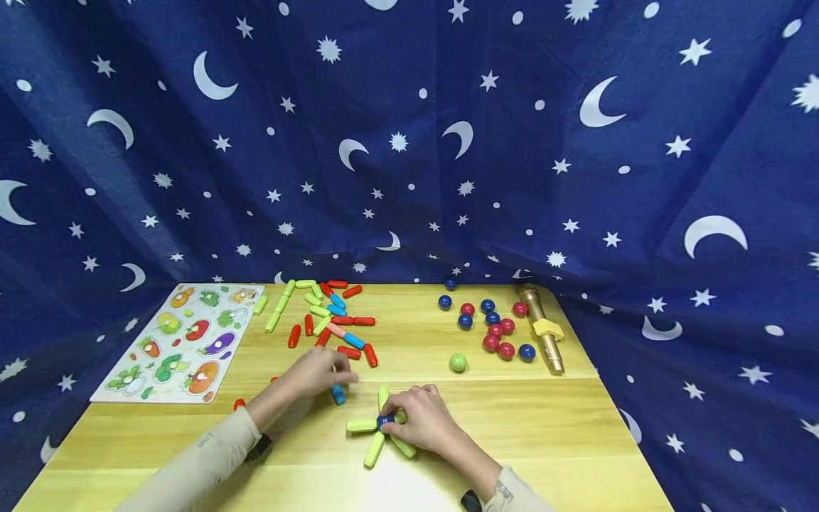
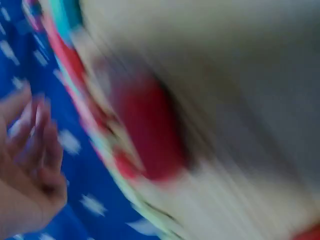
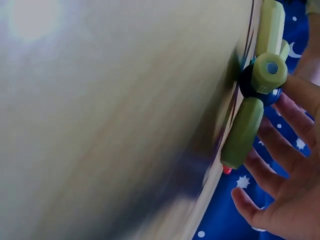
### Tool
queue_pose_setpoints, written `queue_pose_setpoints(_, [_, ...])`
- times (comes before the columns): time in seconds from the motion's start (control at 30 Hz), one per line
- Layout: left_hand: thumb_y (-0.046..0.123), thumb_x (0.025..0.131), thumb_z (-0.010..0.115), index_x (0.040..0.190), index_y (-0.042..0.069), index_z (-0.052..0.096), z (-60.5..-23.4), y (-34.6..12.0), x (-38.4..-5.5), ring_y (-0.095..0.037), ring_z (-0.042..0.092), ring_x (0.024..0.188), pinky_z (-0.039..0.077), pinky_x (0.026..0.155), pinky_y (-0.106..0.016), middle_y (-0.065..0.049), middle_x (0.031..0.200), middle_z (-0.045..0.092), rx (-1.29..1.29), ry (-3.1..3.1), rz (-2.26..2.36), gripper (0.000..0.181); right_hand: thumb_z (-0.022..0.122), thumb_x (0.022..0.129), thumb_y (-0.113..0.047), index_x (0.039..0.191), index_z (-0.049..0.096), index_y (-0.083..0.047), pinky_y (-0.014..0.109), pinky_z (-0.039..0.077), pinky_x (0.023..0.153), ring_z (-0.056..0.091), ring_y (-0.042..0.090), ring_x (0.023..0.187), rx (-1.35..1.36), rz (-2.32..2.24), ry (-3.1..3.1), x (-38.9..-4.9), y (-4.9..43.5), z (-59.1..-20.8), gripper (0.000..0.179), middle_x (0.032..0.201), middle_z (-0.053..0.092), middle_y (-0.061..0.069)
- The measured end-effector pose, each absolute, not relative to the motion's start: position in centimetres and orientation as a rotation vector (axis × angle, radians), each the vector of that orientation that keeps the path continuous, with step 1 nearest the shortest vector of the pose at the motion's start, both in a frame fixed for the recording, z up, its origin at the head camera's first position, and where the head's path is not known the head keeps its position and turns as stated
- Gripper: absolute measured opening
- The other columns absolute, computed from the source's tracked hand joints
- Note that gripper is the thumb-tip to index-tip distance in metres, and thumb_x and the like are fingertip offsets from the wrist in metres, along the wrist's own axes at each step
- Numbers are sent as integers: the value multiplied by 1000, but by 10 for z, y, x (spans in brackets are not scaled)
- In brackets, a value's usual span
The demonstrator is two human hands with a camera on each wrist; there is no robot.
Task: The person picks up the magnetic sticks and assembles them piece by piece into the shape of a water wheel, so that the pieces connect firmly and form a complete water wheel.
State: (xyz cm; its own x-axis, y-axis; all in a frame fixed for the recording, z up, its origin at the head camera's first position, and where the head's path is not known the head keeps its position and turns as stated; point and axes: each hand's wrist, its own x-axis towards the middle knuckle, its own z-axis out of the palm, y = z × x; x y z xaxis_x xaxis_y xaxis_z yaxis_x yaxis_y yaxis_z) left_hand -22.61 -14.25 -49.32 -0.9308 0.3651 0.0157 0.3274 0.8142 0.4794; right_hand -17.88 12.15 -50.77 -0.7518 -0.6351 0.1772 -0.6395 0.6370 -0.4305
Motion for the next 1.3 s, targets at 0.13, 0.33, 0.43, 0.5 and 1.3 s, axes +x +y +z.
queue_pose_setpoints(0.13, [25, 89, 68, 89, 14, 68, -498, -200, -267, -24, 62, 65, 46, 52, -35, -6, 75, 64, 81, 3200, 711, 10, 78, 80, -35, 91, 73, -29, 39, 38, 85, 61, 1, 85, 1086, 755, -2840, -178, 121, -507, 14, 86, 72, -18])
queue_pose_setpoints(0.33, [18, 86, 67, 113, 4, 61, -512, -263, -290, -49, 60, 91, 52, 71, -55, -28, 102, 58, -229, 3194, 464, 31, 78, 80, -34, 91, 73, -28, 39, 37, 85, 61, 0, 85, 1083, 776, -2852, -175, 121, -507, 14, 86, 72, -18])
queue_pose_setpoints(0.43, [18, 87, 69, 109, 3, 62, -516, -276, -291, -48, 61, 86, 52, 69, -54, -27, 97, 58, -160, 3153, 465, 27, 78, 80, -34, 91, 73, -28, 40, 37, 86, 61, 0, 86, 1091, 781, -2858, -174, 120, -508, 14, 86, 72, -18])
queue_pose_setpoints(0.5, [13, 86, 69, 102, 4, 64, -518, -279, -291, -46, 63, 83, 52, 67, -52, -25, 93, 60, -137, 3149, 492, 19, 79, 80, -33, 91, 73, -27, 41, 37, 86, 61, 0, 86, 1096, 778, -2858, -174, 119, -508, 14, 86, 72, -17])
queue_pose_setpoints(1.3, [22, 80, 79, 83, 17, 62, -474, -159, -208, -9, 51, 61, 40, 54, -23, 3, 72, 61, 162, 2932, 1268, 18, 80, 77, -37, 93, 70, -29, 51, 37, 92, 62, 2, 87, 1121, 728, -2861, -181, 118, -511, 19, 87, 71, -20])
